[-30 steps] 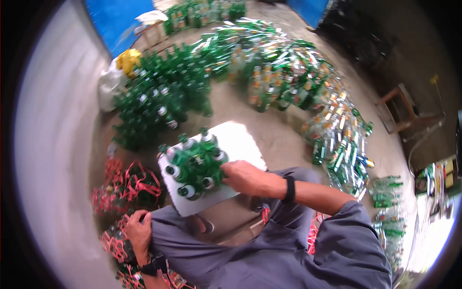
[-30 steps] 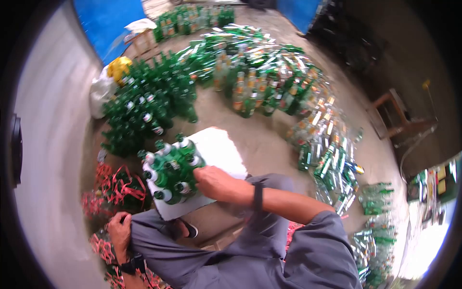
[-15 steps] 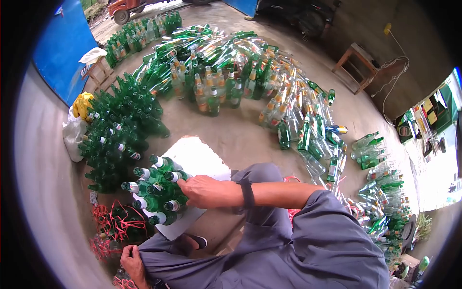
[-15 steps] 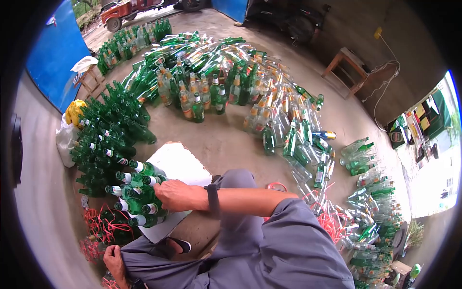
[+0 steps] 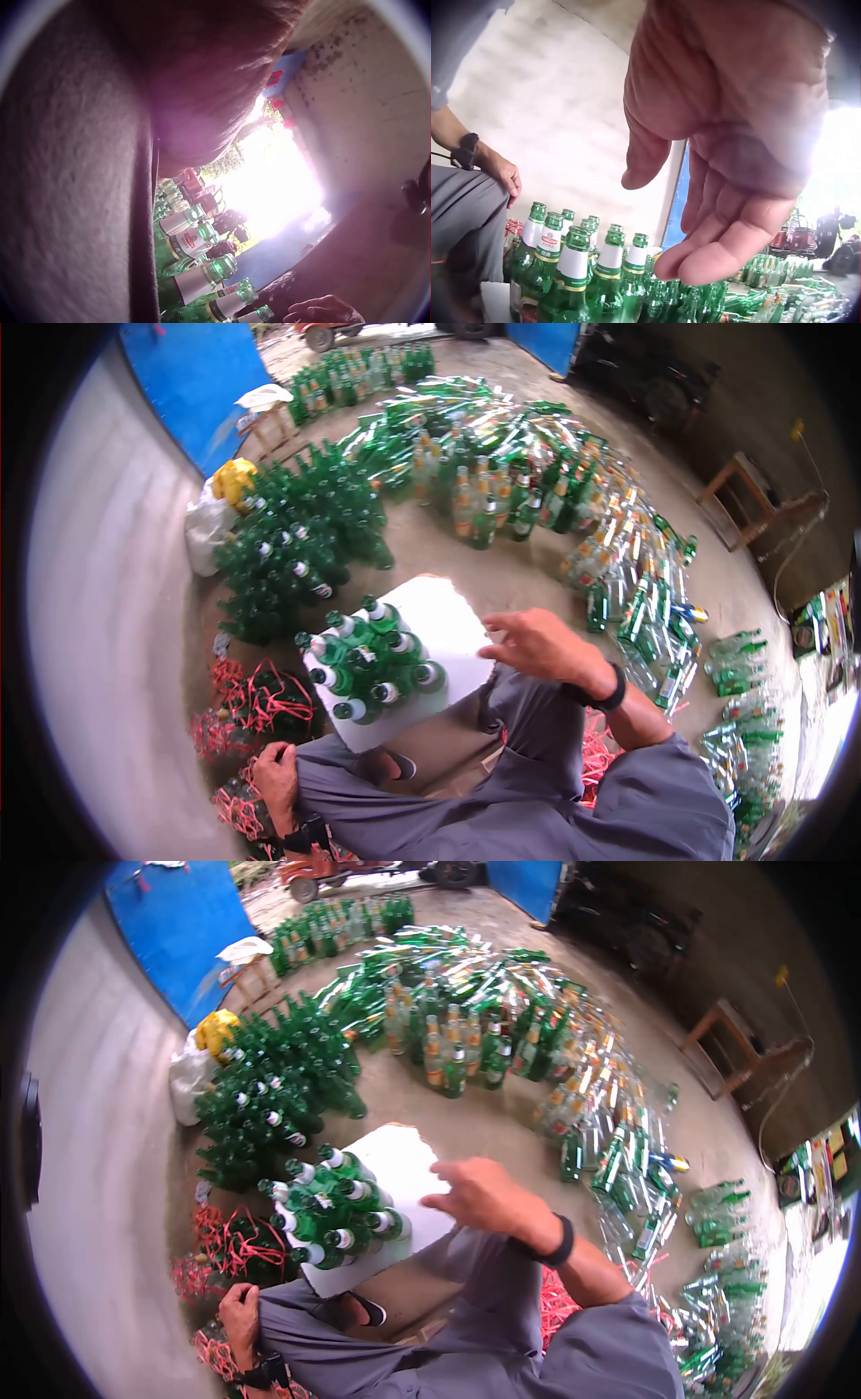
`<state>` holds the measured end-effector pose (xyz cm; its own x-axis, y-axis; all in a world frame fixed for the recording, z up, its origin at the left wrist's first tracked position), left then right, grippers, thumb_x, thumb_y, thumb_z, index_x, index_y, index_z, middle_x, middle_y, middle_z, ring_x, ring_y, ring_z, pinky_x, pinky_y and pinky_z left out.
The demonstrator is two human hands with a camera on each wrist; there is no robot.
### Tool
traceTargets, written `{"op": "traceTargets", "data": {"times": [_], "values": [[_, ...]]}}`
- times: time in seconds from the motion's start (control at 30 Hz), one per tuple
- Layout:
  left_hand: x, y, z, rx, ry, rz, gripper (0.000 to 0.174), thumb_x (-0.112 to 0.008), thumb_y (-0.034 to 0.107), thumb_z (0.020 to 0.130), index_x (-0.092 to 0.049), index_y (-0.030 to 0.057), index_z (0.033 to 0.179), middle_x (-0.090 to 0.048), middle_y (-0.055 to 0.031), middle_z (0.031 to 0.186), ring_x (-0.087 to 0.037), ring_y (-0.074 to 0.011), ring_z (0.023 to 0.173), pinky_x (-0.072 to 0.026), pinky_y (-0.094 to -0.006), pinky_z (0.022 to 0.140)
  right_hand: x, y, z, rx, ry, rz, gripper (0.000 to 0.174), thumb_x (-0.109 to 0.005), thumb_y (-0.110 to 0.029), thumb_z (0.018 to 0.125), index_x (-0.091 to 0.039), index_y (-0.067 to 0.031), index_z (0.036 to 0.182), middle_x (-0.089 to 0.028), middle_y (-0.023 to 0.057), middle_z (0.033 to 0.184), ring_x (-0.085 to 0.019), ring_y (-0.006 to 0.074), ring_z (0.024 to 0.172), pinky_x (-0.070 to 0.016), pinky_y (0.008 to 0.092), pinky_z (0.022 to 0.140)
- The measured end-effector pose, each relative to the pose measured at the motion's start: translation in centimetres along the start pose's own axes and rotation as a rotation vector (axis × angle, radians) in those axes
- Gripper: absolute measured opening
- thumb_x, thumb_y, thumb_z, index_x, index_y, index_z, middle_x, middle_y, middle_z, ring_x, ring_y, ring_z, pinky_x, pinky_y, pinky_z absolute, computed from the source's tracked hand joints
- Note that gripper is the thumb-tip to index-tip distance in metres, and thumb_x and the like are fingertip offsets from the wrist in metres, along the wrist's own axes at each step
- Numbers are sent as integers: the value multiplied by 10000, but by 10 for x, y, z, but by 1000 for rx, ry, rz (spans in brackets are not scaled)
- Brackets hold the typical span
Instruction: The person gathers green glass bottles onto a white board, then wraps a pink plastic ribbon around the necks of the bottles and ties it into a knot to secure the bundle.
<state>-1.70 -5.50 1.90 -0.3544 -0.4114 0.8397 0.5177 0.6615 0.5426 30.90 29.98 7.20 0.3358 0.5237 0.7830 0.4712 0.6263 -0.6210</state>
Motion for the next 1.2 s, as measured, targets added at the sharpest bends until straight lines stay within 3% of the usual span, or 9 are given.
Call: {"op": "traceTargets", "data": {"times": [0.13, 0.43, 0.63, 0.83, 0.9, 0.97, 1.0, 1.13, 1.2], "values": [[-2, -6, 0, -2, 23, 48, 210, -708, 244, 864, -707, 42, 919, -693, -148, 855, -663, -324, 807, -500, -416, 736, 11, 16, 1, -179, -65, 66, 449, -724, -348, 845, -668, -21, 1147, -709, 217, 952, -689, 384, 876, -538, 443, 780], [3, 3, -10, -70, 76, 78, 168, -705, 193, 846, -698, 31, 886, -687, -138, 858, -652, -318, 820, -492, -403, 761, 1, 33, 80, -14, -197, -311, 511, -720, -417, 834, -688, 13, 1109, -707, 226, 925, -680, 398, 895, -533, 445, 801], [9, 3, -17, -153, 131, 37, 131, -722, 134, 793, -677, 32, 862, -686, -117, 872, -639, -323, 847, -478, -406, 803, -37, 53, 179, 65, -267, -521, 379, -734, -338, 824, -661, 34, 820, -660, 231, 766, -661, 408, 800, -512, 486, 702], [9, 2, -10, -126, 117, -3, 119, -717, 103, 777, -654, 26, 841, -692, -124, 887, -644, -328, 872, -481, -406, 827, -94, 81, 279, 81, -190, -578, 316, -759, -267, 792, -621, 12, 740, -651, 211, 756, -663, 393, 776, -517, 468, 683], [9, 2, -7, -108, 89, -4, 124, -722, 102, 769, -652, 24, 836, -696, -122, 895, -650, -324, 887, -481, -408, 839, -115, 88, 309, 54, -244, -599, 277, -742, -232, 794, -609, 12, 809, -658, 200, 825, -663, 381, 828, -523, 467, 700], [7, -1, -3, -94, 68, 7, 123, -718, 102, 769, -650, 21, 832, -696, -122, 892, -650, -324, 890, -479, -417, 848, -131, 89, 338, 166, -42, -554, 194, -713, -184, 784, -647, -13, 848, -686, 186, 903, -688, 360, 862, -552, 438, 698], [7, -1, 0, -94, 60, 10, 122, -711, 102, 778, -653, 17, 842, -693, -125, 895, -645, -321, 893, -478, -410, 854, -136, 84, 349, 108, -115, -570, 236, -667, -137, 810, -596, -14, 998, -657, 196, 1059, -676, 364, 935, -551, 441, 760], [10, 1, 6, -83, -4, 80, 117, -697, 109, 831, -678, 23, 909, -695, -133, 947, -649, -315, 915, -490, -396, 863, -166, 76, 394, 160, -91, -525, 325, -604, -59, 823, -542, 4, 1136, -585, 228, 1190, -668, 388, 941, -547, 464, 789], [10, 4, 10, -96, -49, 143, 96, -698, 61, 846, -684, 31, 936, -703, -125, 981, -658, -315, 958, -493, -397, 896, -175, 72, 413, 167, -62, -516, 470, -547, -64, 855, -479, -3, 1316, -466, 236, 1369, -644, 403, 998, -527, 473, 833]]}}
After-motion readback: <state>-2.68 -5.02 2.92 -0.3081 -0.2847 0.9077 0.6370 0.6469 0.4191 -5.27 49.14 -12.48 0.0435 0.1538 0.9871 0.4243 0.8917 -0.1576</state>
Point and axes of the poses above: each hand's wrist, its own z-axis towards the middle knuckle, its own x-axis out of the back of the hand, y = z × x, the point moved 5 cm from there along z, towards the middle knuckle
